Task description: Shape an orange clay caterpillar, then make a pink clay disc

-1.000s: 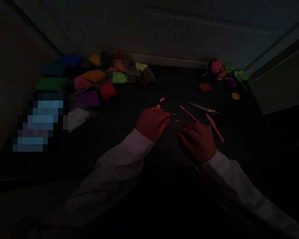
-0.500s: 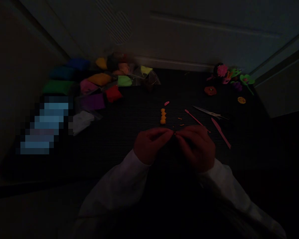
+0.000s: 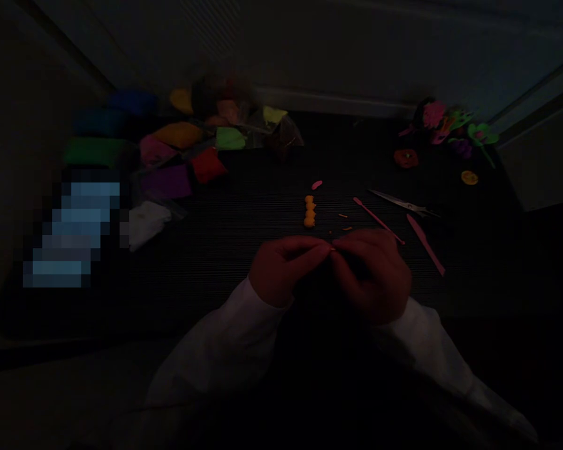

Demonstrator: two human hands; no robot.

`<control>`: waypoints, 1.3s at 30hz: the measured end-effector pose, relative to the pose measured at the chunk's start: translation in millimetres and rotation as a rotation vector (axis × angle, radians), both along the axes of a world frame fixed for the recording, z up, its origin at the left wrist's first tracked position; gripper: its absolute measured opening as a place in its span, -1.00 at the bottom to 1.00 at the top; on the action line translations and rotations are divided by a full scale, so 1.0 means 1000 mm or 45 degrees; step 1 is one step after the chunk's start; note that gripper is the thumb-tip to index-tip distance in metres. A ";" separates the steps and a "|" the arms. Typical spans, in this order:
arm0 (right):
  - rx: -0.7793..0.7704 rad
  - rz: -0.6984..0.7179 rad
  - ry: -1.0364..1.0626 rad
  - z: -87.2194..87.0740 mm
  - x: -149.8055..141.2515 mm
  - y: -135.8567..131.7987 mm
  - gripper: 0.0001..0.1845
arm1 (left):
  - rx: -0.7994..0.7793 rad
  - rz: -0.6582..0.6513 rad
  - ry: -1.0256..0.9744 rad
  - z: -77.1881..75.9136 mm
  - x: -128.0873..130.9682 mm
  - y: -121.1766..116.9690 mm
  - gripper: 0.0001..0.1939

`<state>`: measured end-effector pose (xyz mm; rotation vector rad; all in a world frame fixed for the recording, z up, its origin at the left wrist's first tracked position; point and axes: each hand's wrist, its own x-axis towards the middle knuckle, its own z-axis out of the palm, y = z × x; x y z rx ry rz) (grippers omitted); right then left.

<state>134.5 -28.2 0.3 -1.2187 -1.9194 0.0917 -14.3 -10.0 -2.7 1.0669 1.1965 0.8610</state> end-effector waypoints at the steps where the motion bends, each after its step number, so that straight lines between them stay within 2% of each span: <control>1: 0.001 -0.003 0.001 0.000 0.000 0.000 -0.81 | 0.008 0.005 0.011 0.000 0.000 0.000 -0.82; 17: 0.003 -0.027 0.032 -0.001 0.000 -0.001 -0.85 | 0.156 0.035 0.005 0.000 0.002 -0.003 -0.87; 39: -0.004 -0.041 0.028 0.000 -0.001 -0.002 -0.87 | 0.143 0.060 -0.009 -0.001 0.003 -0.003 -0.87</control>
